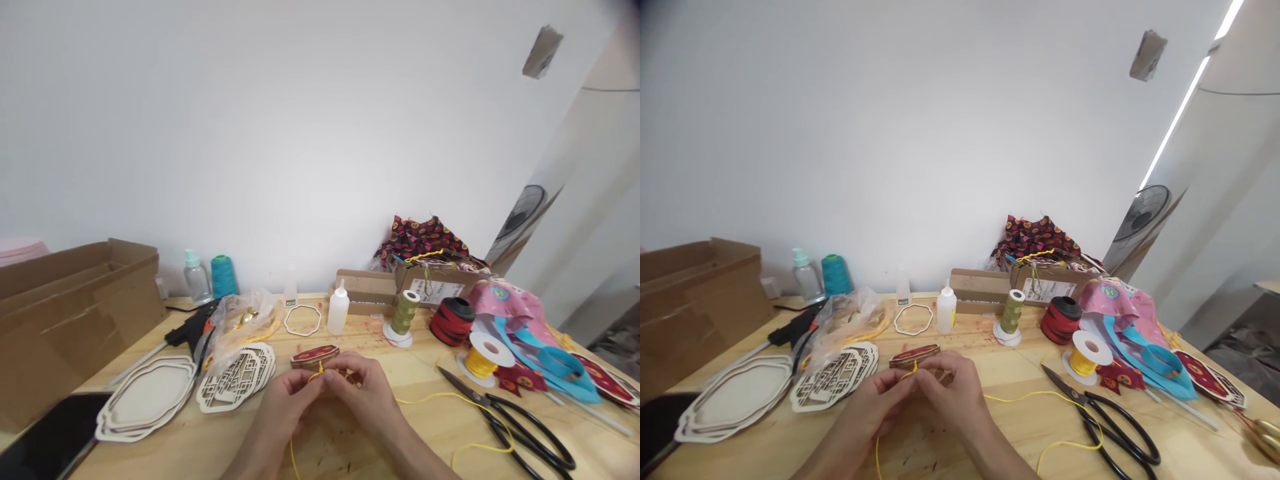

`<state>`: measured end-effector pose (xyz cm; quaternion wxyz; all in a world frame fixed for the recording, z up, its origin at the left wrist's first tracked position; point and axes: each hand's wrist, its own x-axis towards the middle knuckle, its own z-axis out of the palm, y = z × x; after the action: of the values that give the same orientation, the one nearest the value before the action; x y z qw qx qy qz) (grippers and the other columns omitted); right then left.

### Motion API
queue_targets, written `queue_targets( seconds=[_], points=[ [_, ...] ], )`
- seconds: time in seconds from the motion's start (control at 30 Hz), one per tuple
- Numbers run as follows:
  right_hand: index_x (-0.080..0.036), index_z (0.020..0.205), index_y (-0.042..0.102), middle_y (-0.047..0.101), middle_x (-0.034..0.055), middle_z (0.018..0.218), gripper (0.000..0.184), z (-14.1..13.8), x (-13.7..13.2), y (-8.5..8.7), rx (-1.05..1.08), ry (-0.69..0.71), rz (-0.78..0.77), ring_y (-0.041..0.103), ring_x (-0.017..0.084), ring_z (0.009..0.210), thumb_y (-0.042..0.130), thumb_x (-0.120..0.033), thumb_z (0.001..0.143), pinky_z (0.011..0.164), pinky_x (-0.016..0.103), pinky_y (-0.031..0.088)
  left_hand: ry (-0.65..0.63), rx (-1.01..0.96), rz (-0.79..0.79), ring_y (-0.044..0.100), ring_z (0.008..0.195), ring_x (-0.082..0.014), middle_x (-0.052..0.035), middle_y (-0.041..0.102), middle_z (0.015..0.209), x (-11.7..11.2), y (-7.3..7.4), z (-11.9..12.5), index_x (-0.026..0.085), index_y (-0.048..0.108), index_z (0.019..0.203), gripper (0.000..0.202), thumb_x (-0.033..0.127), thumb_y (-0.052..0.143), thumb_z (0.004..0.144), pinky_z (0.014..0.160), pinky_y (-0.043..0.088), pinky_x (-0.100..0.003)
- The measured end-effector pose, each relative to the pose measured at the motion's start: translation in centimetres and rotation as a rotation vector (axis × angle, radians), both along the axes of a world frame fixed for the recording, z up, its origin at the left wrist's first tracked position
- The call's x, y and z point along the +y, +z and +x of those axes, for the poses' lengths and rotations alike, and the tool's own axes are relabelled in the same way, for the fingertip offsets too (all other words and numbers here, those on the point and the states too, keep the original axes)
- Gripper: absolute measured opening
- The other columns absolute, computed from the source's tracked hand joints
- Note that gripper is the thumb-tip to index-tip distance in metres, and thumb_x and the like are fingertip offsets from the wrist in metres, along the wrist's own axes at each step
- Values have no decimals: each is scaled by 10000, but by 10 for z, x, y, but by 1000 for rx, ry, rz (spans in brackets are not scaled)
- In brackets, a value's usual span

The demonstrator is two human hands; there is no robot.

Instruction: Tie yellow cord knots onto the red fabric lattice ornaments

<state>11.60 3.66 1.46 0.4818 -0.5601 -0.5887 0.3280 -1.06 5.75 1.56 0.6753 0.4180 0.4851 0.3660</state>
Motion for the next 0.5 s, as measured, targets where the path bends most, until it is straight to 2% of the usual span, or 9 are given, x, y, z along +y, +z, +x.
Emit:
queue_targets(
  seconds=[0.07,0.17,0.27,0.5],
  points=[
    [-144,658,645,620,38,685,117,0,2,-2,41,-6,-29,542,148,632,560,-225,668,510,210,395,12,-17,72,423,420,-67,45,544,458,1,-4,-1,151,631,567,202,332,700,511,390,262,-163],
    [-146,606,623,605,29,658,98,0,3,-6,51,-27,-3,536,148,642,568,-208,660,554,220,408,-24,-39,158,500,501,-109,26,595,500,2,-9,-2,160,652,573,149,295,697,529,470,354,-187],
    [-156,596,616,599,23,653,95,1,2,-5,23,-48,49,524,145,651,569,-204,664,590,227,408,-44,-4,171,525,534,-140,24,602,479,2,-9,-3,175,681,596,118,282,687,546,503,383,-208],
    [-168,651,651,568,6,592,136,1,-2,-3,-99,-29,70,444,110,537,557,-256,695,502,206,359,-167,-83,206,559,666,-182,-10,678,620,2,-6,-5,203,710,741,171,289,645,609,626,398,-239]
  ],
)
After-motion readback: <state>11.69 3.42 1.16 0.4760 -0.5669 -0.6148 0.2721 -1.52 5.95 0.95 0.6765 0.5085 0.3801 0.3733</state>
